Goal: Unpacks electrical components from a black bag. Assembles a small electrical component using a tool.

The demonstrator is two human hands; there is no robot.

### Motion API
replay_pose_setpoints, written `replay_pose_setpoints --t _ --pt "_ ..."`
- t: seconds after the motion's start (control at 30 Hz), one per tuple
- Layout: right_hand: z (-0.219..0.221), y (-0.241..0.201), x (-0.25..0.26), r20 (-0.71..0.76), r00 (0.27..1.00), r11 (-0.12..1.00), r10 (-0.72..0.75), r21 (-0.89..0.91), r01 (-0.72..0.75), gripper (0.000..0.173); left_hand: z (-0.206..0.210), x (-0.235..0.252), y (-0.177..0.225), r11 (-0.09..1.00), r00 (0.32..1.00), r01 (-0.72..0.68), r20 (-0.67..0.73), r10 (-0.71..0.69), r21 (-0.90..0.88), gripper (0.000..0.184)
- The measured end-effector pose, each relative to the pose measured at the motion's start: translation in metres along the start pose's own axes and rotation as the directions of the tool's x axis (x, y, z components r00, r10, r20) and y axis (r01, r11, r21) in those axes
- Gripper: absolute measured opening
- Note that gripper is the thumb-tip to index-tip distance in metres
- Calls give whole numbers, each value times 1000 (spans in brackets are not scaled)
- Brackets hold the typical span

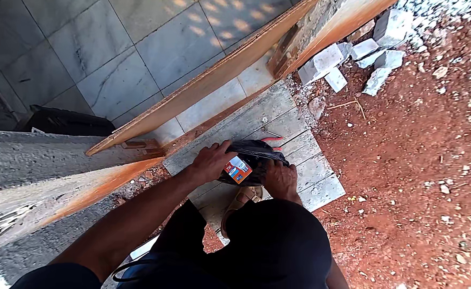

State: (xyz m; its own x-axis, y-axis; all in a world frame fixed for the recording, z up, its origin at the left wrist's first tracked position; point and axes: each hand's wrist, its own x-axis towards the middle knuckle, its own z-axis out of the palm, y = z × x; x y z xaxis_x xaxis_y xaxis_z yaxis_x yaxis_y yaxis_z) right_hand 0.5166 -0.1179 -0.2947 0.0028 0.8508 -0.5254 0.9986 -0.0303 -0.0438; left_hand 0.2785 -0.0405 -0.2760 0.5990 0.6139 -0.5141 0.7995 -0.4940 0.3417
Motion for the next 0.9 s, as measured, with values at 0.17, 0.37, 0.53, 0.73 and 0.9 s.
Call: replay_pose_setpoints --t 0.17,0.37,0.53,0.73,0.9 --pt "9 0 1 -140 987 997 -83 -5 83 35 5 -2 11 997 997 82 -9 -82 8 77" --pt "31 -12 12 -128 980 986 -153 40 160 14 16 4 11 984 981 158 97 -166 88 75" --pt "53 -20 23 -106 989 993 -102 45 108 22 34 6 6 988 981 155 114 -156 17 72" --pt "51 -23 24 -246 951 974 -187 81 213 19 48 0 -4 980 981 137 156 -114 -143 69" --pt "58 -32 37 -154 976 986 -157 28 163 24 57 -9 -3 987 992 87 106 -73 -137 67"
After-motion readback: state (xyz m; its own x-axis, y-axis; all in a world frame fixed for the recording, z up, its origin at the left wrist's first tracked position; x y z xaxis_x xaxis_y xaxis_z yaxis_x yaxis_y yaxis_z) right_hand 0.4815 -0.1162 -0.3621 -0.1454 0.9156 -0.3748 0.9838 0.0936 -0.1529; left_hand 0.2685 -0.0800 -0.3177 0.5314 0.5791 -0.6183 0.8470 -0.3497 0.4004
